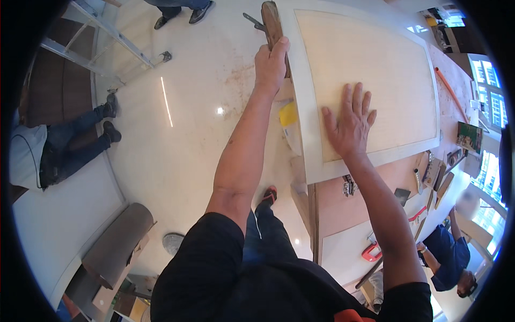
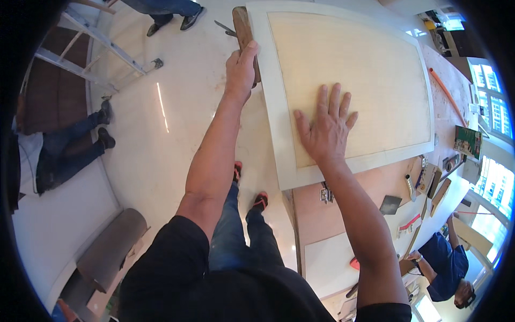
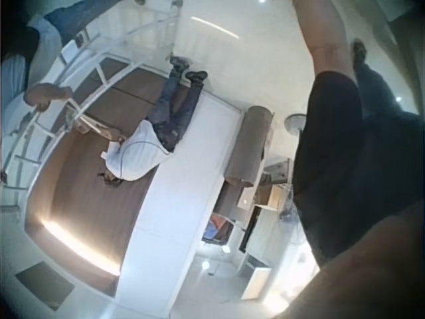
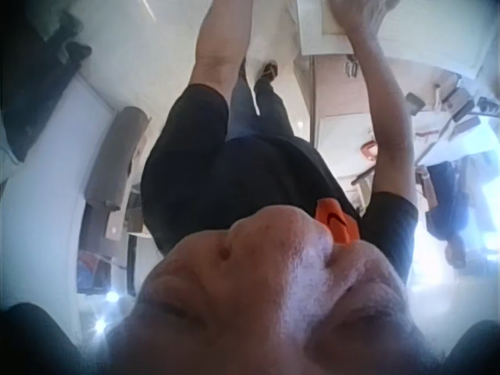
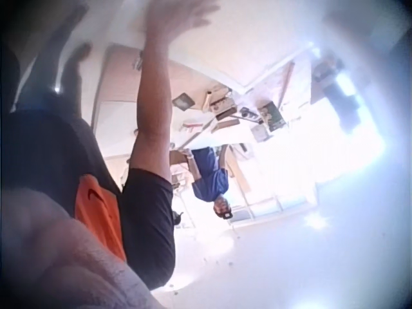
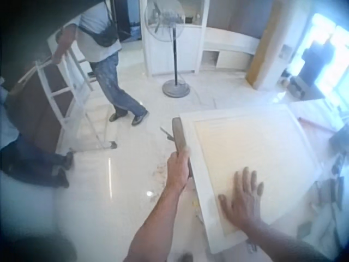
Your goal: The person uses a hand plane to shave and smooth the edges of a white wooden panel, periodically holding the panel up with both hands to look at the work while several other workers are active in the background.
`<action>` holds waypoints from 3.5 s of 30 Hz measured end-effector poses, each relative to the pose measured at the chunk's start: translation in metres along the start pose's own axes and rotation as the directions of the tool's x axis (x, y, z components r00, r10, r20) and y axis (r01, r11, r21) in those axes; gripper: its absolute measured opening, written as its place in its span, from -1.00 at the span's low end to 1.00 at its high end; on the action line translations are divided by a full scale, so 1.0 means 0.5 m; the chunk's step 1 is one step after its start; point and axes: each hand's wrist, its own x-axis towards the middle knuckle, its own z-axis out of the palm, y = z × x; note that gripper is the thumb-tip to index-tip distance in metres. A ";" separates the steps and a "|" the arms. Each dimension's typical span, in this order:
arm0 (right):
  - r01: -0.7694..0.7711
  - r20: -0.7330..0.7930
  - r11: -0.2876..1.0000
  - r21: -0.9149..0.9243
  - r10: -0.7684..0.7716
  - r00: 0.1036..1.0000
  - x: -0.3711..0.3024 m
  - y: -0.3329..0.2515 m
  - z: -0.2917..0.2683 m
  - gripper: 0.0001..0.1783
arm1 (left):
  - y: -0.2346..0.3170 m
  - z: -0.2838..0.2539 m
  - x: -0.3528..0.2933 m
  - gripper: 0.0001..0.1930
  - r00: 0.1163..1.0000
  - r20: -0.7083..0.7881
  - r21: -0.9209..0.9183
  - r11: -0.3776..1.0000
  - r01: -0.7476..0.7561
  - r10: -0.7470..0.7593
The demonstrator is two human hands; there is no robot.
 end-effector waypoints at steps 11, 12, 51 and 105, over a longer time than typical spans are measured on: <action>-0.060 -0.014 0.997 -0.038 0.059 0.998 -0.016 0.035 0.001 -0.03 | -0.137 -0.013 -0.406 -0.44 0.975 0.141 0.152 0.977 0.151 -0.173; -0.094 -0.019 0.994 -0.047 0.093 0.996 -0.009 0.036 -0.007 -0.03 | -0.093 0.019 -0.313 -0.43 0.984 0.046 0.076 0.983 0.166 -0.170; -0.063 -0.103 0.996 0.059 0.069 0.992 -0.011 0.054 0.005 -0.04 | -0.124 0.005 -0.361 -0.55 0.984 0.111 0.189 0.975 0.119 -0.142; -0.139 -0.031 0.988 0.068 0.141 0.990 0.095 0.116 -0.022 -0.04 | -0.118 0.046 -0.465 -0.55 0.852 0.296 -0.181 0.851 0.493 -0.431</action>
